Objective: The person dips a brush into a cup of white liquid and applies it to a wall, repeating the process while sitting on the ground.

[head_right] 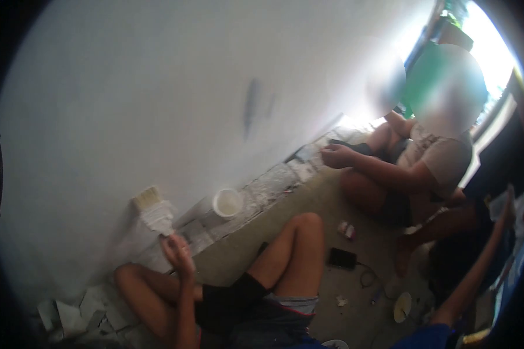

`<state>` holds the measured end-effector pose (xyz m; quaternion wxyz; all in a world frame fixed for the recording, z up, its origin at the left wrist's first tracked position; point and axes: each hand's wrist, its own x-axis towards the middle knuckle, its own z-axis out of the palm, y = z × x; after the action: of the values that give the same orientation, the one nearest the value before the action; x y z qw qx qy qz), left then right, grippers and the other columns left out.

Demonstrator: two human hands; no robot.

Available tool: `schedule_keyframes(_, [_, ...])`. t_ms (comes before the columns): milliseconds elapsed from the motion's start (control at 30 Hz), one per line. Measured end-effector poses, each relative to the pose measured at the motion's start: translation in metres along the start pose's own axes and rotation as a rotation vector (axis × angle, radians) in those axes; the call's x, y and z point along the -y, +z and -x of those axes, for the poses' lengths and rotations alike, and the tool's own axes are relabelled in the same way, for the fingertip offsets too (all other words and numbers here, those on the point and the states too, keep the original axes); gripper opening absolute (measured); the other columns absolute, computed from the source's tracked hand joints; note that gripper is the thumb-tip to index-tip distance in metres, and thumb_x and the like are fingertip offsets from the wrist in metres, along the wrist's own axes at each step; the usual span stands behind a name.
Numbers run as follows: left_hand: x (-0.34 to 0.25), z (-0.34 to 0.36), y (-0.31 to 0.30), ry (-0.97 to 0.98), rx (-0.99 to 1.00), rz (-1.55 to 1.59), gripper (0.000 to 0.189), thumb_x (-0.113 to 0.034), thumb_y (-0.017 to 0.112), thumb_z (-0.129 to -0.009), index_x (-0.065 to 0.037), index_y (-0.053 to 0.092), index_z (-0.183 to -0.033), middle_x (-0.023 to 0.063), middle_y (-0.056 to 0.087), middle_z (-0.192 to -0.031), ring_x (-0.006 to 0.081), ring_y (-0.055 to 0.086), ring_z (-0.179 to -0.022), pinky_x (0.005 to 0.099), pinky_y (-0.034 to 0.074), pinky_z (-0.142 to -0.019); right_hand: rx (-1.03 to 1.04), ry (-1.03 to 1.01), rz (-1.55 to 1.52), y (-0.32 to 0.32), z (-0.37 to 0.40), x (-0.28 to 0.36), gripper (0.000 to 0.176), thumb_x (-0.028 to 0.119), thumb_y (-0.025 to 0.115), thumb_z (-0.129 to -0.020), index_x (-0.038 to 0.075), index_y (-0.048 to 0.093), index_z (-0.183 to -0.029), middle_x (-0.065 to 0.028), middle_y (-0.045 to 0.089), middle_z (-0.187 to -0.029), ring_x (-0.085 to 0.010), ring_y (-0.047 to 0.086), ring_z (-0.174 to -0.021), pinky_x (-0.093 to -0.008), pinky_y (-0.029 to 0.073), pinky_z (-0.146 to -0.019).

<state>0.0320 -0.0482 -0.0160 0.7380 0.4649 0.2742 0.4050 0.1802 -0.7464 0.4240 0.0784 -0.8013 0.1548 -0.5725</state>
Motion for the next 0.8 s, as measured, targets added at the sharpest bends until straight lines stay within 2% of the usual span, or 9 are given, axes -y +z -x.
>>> schedule_keyframes(67, [0.062,-0.008,-0.023,0.124,-0.027,-0.206,0.028,-0.025,0.046,-0.101,-0.001,0.044,-0.116,-0.0011,0.043,-0.077,0.0064,0.041,-0.064,0.0222,0.036,-0.054,0.069,-0.227,-0.426,0.007,-0.011,-0.042,0.041,0.047,0.062,-0.087,0.014,0.07,-0.112,-0.0161,0.067,-0.111,-0.0268,0.06,-0.108,-0.0394,0.034,-0.107])
schedule_keyframes(167, [0.03,0.011,0.006,0.067,-0.106,-0.052,0.031,-0.033,0.042,-0.101,-0.004,0.043,-0.114,-0.0026,0.042,-0.072,0.0037,0.037,-0.056,0.0197,0.031,-0.045,0.091,-0.115,-0.269,-0.009,0.015,-0.051,0.041,0.046,0.063,-0.087,0.014,0.07,-0.111,-0.0159,0.067,-0.11,-0.027,0.06,-0.107,-0.0393,0.035,-0.105])
schedule_keyframes(233, [0.021,0.011,0.009,0.228,0.058,-0.155,0.03,-0.031,0.039,-0.102,-0.004,0.042,-0.115,-0.0016,0.042,-0.073,0.0044,0.037,-0.056,0.0201,0.032,-0.046,0.104,-0.035,-0.196,-0.011,0.037,-0.047,0.041,0.045,0.064,-0.086,0.013,0.069,-0.111,-0.0158,0.066,-0.11,-0.0272,0.06,-0.107,-0.0393,0.036,-0.104])
schedule_keyframes(333, [-0.016,0.008,0.025,0.452,0.107,-0.121,0.029,-0.029,0.037,-0.102,-0.004,0.042,-0.115,-0.0008,0.042,-0.073,0.0046,0.037,-0.056,0.0198,0.032,-0.046,0.123,0.011,-0.184,-0.01,0.051,-0.049,0.041,0.045,0.065,-0.085,0.012,0.069,-0.11,-0.0155,0.066,-0.109,-0.0274,0.06,-0.106,-0.0393,0.036,-0.103])
schedule_keyframes(367, [-0.04,0.01,0.031,0.395,0.12,-0.104,0.023,-0.025,0.039,-0.102,-0.003,0.043,-0.099,0.0027,0.043,-0.073,0.009,0.039,-0.059,0.0256,0.034,-0.054,0.129,0.018,-0.183,-0.009,0.054,-0.048,0.041,0.044,0.065,-0.085,0.012,0.069,-0.11,-0.0154,0.066,-0.109,-0.0274,0.06,-0.106,-0.0392,0.037,-0.102])
schedule_keyframes(467, [-0.062,-0.006,0.034,0.319,0.136,-0.09,0.025,-0.026,0.038,-0.102,-0.002,0.043,-0.099,0.0019,0.042,-0.072,0.0086,0.038,-0.059,0.0253,0.034,-0.054,0.15,0.027,-0.17,-0.009,0.06,-0.043,0.041,0.044,0.066,-0.084,0.011,0.068,-0.109,-0.0152,0.066,-0.108,-0.0277,0.06,-0.105,-0.0392,0.037,-0.101])
schedule_keyframes(533, [-0.037,-0.015,0.019,0.27,0.139,-0.062,0.025,-0.028,0.038,-0.102,-0.004,0.044,-0.098,0.0002,0.042,-0.07,0.0071,0.037,-0.059,0.0241,0.033,-0.053,0.16,0.035,-0.167,-0.007,0.068,-0.045,0.042,0.043,0.067,-0.083,0.01,0.068,-0.109,-0.015,0.066,-0.107,-0.0278,0.061,-0.105,-0.0392,0.038,-0.1])
schedule_keyframes(667, [0.021,0.019,-0.013,-0.234,0.114,-0.045,0.025,-0.028,0.04,-0.102,-0.006,0.045,-0.093,-0.0028,0.04,-0.068,0.0047,0.036,-0.053,0.0224,0.032,-0.047,0.187,0.022,-0.15,-0.003,0.073,-0.037,0.042,0.042,0.068,-0.082,0.009,0.068,-0.108,-0.0147,0.066,-0.106,-0.0281,0.061,-0.104,-0.0391,0.039,-0.098])
schedule_keyframes(800, [0.022,0.055,-0.011,-0.384,0.036,0.022,0.025,-0.028,0.039,-0.103,-0.006,0.044,-0.091,-0.003,0.04,-0.068,0.0046,0.036,-0.052,0.0225,0.032,-0.045,0.204,0.025,-0.142,0.0,0.08,-0.038,0.042,0.041,0.069,-0.081,0.008,0.067,-0.107,-0.0144,0.066,-0.105,-0.0284,0.061,-0.103,-0.039,0.04,-0.097])
